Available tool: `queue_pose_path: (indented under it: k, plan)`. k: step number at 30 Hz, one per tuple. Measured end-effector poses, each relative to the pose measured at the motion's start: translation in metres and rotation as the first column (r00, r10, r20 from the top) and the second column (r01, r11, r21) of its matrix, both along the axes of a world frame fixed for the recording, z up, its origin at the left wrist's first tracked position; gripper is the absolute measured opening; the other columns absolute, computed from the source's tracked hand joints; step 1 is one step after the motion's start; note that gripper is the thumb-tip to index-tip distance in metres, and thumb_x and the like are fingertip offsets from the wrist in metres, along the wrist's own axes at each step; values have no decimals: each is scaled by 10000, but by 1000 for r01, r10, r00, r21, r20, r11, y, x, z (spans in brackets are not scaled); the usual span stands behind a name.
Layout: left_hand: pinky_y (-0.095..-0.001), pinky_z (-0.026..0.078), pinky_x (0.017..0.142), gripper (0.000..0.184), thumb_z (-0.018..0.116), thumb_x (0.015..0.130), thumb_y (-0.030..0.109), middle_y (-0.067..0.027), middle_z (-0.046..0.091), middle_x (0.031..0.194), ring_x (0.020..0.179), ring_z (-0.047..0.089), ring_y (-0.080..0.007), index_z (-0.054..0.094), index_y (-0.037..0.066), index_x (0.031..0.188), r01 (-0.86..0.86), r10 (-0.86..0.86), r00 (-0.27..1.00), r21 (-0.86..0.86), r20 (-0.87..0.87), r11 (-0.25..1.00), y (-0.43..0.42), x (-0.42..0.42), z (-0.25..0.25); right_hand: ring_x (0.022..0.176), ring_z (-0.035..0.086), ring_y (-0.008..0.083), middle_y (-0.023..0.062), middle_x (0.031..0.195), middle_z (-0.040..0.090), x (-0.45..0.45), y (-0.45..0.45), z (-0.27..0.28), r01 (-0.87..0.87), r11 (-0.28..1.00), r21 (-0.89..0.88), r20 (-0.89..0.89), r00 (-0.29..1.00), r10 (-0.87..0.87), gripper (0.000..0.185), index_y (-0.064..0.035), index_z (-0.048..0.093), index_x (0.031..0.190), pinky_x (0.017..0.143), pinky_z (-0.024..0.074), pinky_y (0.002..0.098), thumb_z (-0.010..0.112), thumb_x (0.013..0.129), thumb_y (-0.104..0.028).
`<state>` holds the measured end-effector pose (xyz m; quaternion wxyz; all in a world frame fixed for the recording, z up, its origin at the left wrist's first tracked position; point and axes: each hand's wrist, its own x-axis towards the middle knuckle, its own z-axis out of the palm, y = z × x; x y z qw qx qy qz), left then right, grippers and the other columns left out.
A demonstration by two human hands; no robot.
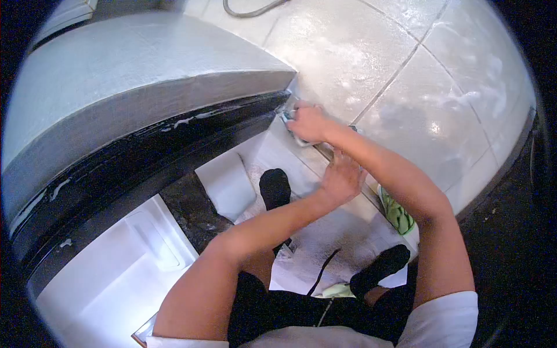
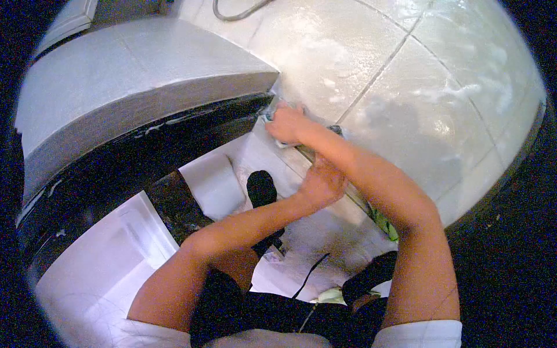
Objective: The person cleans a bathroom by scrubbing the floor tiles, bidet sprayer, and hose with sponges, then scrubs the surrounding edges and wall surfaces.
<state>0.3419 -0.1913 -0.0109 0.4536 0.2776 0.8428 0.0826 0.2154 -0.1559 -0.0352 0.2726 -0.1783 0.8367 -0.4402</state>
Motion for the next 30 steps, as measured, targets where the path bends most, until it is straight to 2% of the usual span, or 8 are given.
queue_pose_path:
  k: [4, 8, 10, 12, 17, 21, 24, 30]
  plan:
    - [-517, 205, 1077, 556, 463, 880, 309, -286, 350, 1356, 1287, 254, -488, 382, -32, 1311, 100, 21, 871, 218, -490, 971, 6, 0, -5, 990, 531, 407, 280, 1009, 547, 2, -9, 14, 165, 981, -100, 150, 977, -149, 345, 51, 611, 876, 894, 396, 500, 548, 745, -262]
    - [-515, 169, 1093, 598, 446, 878, 327, -322, 325, 1360, 1313, 203, -491, 364, -93, 1297, -128, 169, 980, 312, -107, 941, 4, 0, -7, 993, 533, 421, 280, 1002, 544, -6, -8, 17, 241, 926, -289, 67, 971, -231, 325, 51, 586, 935, 845, 455, 463, 614, 687, -157]
    - [-548, 258, 1045, 665, 418, 877, 349, -438, 250, 1335, 1270, 290, -516, 317, -163, 1289, 42, 38, 844, 137, -535, 990, 8, 5, -11, 968, 521, 409, 252, 969, 532, -2, -17, 49, 342, 863, -373, 114, 940, -322, 250, 42, 571, 870, 848, 445, 446, 595, 675, -113]
    - [-540, 264, 1044, 666, 410, 875, 348, -445, 240, 1336, 1268, 296, -516, 316, -166, 1288, 52, 16, 842, 111, -539, 993, 5, 8, -21, 944, 510, 398, 224, 937, 520, 8, -18, 70, 447, 774, -448, 172, 893, -416, 176, 33, 556, 805, 851, 435, 428, 576, 663, -68]
    - [-527, 278, 1041, 754, 431, 852, 424, -451, 224, 1340, 1267, 298, -522, 298, -166, 1301, 91, -1, 803, 121, -595, 988, 1, 10, -22, 877, 518, 353, 144, 920, 528, 5, -7, 43, 325, 903, -280, -355, 839, -412, 161, -15, 577, 767, 743, 480, 420, 630, 616, -24]
    - [-550, 242, 1051, 759, 422, 867, 403, -432, 169, 1375, 1277, 260, -536, 232, -165, 1332, 19, 43, 856, 115, -515, 993, 2, 12, -31, 861, 520, 319, 103, 904, 527, 9, -8, 85, 314, 911, -268, -325, 860, -392, 175, -28, 580, 774, 658, 492, 399, 634, 607, -26]
    - [-544, 194, 1074, 740, 434, 873, 358, -415, 141, 1393, 1292, 222, -530, 197, -154, 1350, -73, 113, 915, 117, -388, 990, 6, 9, -19, 827, 533, 288, 104, 847, 514, 11, -9, 107, 255, 837, -484, -464, 736, -492, 115, -40, 619, 803, 649, 519, 392, 585, 707, -94]
    - [-550, 150, 1083, 779, 495, 844, 364, -404, 169, 1387, 1301, 204, -514, 195, -134, 1363, 85, 62, 867, 269, -495, 959, -9, 6, -22, 813, 528, 264, 99, 819, 513, 11, 11, -2, 440, 886, -145, -441, 773, -456, 88, -46, 593, 758, 623, 509, 358, 565, 709, -113]
